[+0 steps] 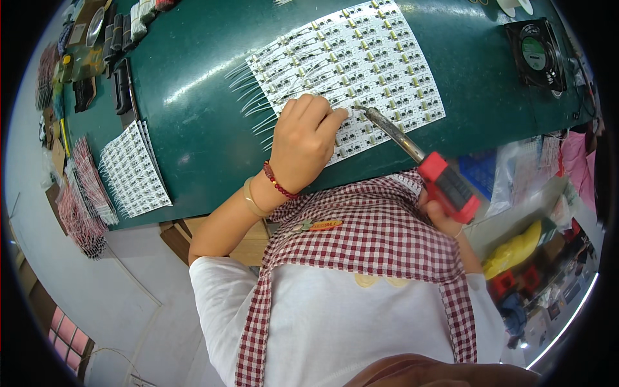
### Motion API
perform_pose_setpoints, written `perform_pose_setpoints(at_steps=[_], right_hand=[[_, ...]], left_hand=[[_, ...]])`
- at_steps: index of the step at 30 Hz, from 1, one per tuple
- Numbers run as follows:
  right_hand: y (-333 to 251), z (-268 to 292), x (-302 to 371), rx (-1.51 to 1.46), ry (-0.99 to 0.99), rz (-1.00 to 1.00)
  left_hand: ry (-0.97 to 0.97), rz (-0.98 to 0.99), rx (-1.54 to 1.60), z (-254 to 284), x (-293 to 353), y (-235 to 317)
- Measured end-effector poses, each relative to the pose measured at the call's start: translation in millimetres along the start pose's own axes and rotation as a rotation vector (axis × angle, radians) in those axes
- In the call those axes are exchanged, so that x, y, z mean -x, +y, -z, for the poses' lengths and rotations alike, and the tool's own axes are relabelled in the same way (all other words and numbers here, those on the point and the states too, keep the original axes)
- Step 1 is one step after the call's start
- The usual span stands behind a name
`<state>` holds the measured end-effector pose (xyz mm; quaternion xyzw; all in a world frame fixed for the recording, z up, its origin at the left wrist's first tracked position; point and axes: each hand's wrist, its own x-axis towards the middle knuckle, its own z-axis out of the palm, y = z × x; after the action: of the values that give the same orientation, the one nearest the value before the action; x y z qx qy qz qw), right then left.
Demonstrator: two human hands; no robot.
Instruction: The person assembles electronic components onto LED lighting strips by hand, then solders them in place with a soldering iron and solder wire.
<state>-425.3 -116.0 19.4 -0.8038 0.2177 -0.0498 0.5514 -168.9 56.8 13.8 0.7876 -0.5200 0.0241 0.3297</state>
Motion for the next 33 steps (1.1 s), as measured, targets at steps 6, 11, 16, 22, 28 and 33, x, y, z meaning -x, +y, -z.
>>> perform_pose_setpoints(at_steps=[6,11,16,22,28,33], right_hand=[[3.4,-4.1,1.5,0.035,0.033,0.044],[0.2,-1.6,-3.1,0.12,-0.031,0.043],[7.2,-5.9,4.2,0.052,0.064,0.075],[0.1,1.6,3.9,-0.07,0.041,-0.009],[1.9,0.7,7.6,-0.05,0.024,0.0],[2.2,-1.0,9.3,-0.048,0.014,-0.011]], left_hand=[[-0.019,-0.054,-0.036,0.4,-0.9,0.7],[-0.046,-0.047,-0.062,1.8,-1.3,2.0],[-0.064,-0.047,-0.096,3.5,-2.3,3.3],[-0.066,-0.065,-0.159,4.4,-3.8,2.9],[0.004,-0.087,-0.12,3.6,1.0,4.4],[-0.036,-0.089,-0.116,1.9,3.4,5.6]])
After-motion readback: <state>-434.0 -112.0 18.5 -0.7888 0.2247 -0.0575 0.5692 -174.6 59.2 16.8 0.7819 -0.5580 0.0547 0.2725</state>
